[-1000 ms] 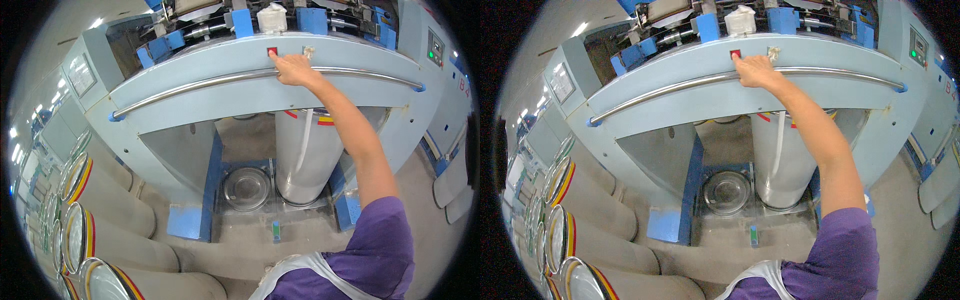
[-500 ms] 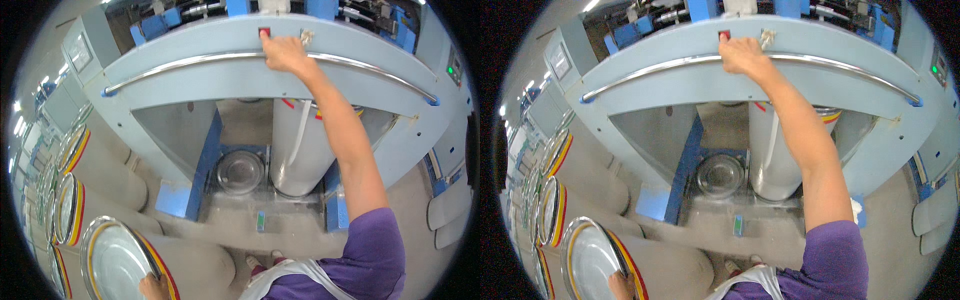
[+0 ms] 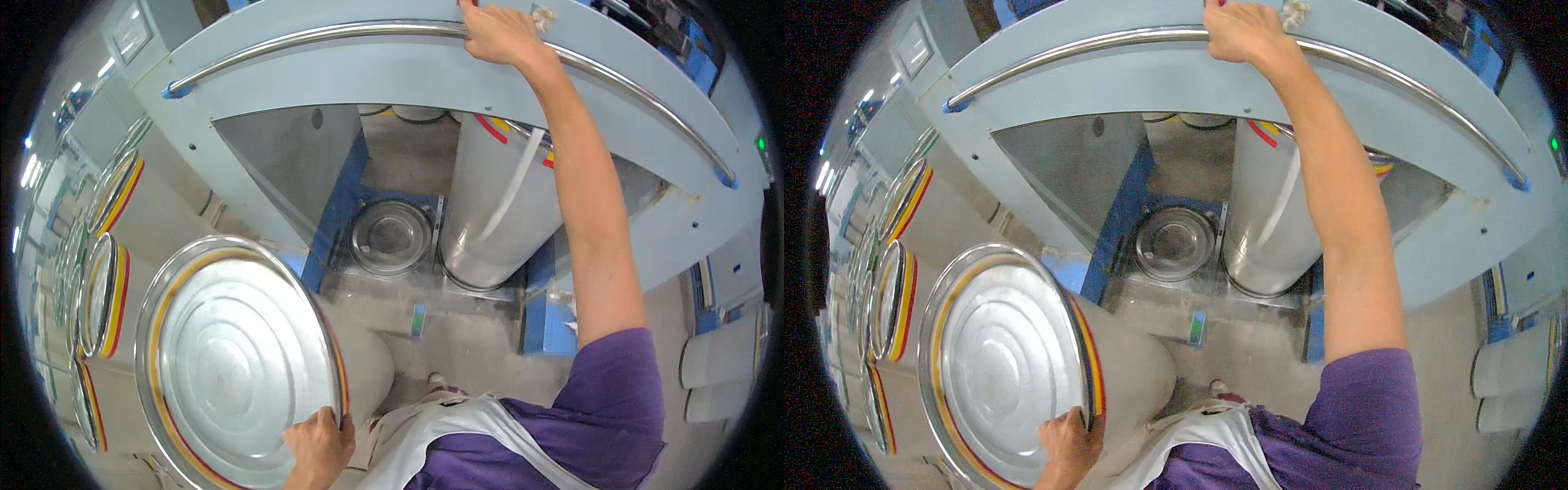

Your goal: The person operates a textile machine by using a long stick to guide cotton fibers, then removes a large cylindrical cotton bale from a container and places it into the machine. They adjust internal rollers and levers, feed cotton into the mechanism, and continue manipulating the machine's components.

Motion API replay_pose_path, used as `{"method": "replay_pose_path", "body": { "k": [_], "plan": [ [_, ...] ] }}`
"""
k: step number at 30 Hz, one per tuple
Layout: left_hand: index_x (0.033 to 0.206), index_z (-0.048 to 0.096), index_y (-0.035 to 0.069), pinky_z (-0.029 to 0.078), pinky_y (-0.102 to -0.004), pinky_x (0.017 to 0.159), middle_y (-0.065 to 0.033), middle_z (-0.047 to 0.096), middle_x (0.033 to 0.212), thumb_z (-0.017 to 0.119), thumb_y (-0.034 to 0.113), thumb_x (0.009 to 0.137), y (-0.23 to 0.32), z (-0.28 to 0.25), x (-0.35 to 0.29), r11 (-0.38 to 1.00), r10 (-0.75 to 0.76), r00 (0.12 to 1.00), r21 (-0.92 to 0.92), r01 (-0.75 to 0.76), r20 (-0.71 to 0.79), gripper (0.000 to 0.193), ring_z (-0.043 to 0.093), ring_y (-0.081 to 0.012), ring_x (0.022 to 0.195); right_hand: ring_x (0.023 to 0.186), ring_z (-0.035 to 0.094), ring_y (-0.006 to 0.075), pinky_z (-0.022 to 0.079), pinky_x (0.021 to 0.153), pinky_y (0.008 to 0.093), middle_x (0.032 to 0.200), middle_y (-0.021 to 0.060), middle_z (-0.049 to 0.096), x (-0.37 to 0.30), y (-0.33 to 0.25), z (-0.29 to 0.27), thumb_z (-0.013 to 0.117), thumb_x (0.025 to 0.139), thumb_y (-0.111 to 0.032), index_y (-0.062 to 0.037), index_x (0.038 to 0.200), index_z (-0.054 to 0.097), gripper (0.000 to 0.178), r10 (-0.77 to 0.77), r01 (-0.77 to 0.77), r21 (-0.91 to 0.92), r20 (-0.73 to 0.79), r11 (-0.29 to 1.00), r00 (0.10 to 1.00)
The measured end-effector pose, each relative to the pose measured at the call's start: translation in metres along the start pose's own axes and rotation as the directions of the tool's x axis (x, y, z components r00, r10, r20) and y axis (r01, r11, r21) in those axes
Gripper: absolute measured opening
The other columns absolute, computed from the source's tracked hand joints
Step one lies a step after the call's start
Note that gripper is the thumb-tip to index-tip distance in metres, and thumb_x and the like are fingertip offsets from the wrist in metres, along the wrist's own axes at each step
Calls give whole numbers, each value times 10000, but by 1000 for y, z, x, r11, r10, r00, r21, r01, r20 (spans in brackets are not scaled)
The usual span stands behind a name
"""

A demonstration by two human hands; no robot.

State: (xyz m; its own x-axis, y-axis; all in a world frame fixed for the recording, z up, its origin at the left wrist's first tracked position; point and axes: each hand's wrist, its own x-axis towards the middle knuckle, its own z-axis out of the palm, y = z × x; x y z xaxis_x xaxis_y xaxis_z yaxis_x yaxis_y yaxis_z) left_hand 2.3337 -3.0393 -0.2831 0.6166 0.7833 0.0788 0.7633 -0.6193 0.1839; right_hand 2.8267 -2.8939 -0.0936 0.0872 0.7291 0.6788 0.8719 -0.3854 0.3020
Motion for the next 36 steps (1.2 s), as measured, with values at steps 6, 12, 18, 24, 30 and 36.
{"method": "replay_pose_path", "body": {
  "k": [6, 12, 18, 24, 30, 36],
  "plan": [
    [630, 479, 90, 360, -409, 372, -94, 555, 484, 668, 261, 738, -9, 7, 43, 970, 242, 969, -23, -243, -43, 277, 522, -278, 360, 767, 650, 332, 505, 645, 438, 822, 179, 663, -7, -9, -18, 549, 737, -105, 5, 1260, 457, 542, 73, -68, -43, 136, 997, 988],
    [618, 544, 60, 408, -383, 348, -106, 580, 494, 628, 249, 758, -35, 0, 102, 848, 529, 848, -42, -528, 23, 249, 554, -245, 365, 633, 637, 325, 495, 553, 439, 682, 132, 645, -18, -20, -9, 596, 726, -195, -93, 1251, 460, 552, 142, -150, -123, -71, 981, 987],
    [615, 530, 41, 432, -379, 363, -127, 564, 476, 606, 182, 731, -67, -3, 174, 589, 808, 586, -140, -796, 61, 198, 555, -264, 365, 661, 644, 335, 499, 563, 454, 691, 139, 646, -15, -18, 4, 613, 704, -232, -88, 1026, 539, 360, 204, -215, -163, -83, 963, 976],
    [629, 525, 54, 446, -372, 403, -118, 565, 481, 600, 238, 801, -92, -5, 268, 383, 920, 378, -30, -923, 100, 262, 571, -264, 397, 603, 625, 324, 466, 507, 444, 660, 121, 638, -12, -23, 2, 610, 685, -204, -105, 986, 560, 321, 210, -230, -159, -133, 960, 969],
    [619, 488, 87, 383, -276, 425, -8, 469, 477, 656, 396, 806, -100, -8, 376, 150, 979, 86, 363, -920, -185, 399, 502, -159, 416, 534, 610, 263, 431, 451, 384, 607, 84, 619, -14, -25, 4, 605, 673, -147, -101, 842, 538, 188, 176, -214, -120, -268, 969, 947],
    [649, 506, 96, 289, -263, 462, 25, 377, 528, 652, 437, 822, -118, -7, 423, 52, 956, -143, 629, -776, -255, 409, 418, -116, 478, 508, 576, 281, 415, 443, 401, 583, 53, 583, -16, -19, 10, 595, 638, -128, -97, 718, 519, 114, 86, -131, -128, -308, 983, 947]
  ]
}}
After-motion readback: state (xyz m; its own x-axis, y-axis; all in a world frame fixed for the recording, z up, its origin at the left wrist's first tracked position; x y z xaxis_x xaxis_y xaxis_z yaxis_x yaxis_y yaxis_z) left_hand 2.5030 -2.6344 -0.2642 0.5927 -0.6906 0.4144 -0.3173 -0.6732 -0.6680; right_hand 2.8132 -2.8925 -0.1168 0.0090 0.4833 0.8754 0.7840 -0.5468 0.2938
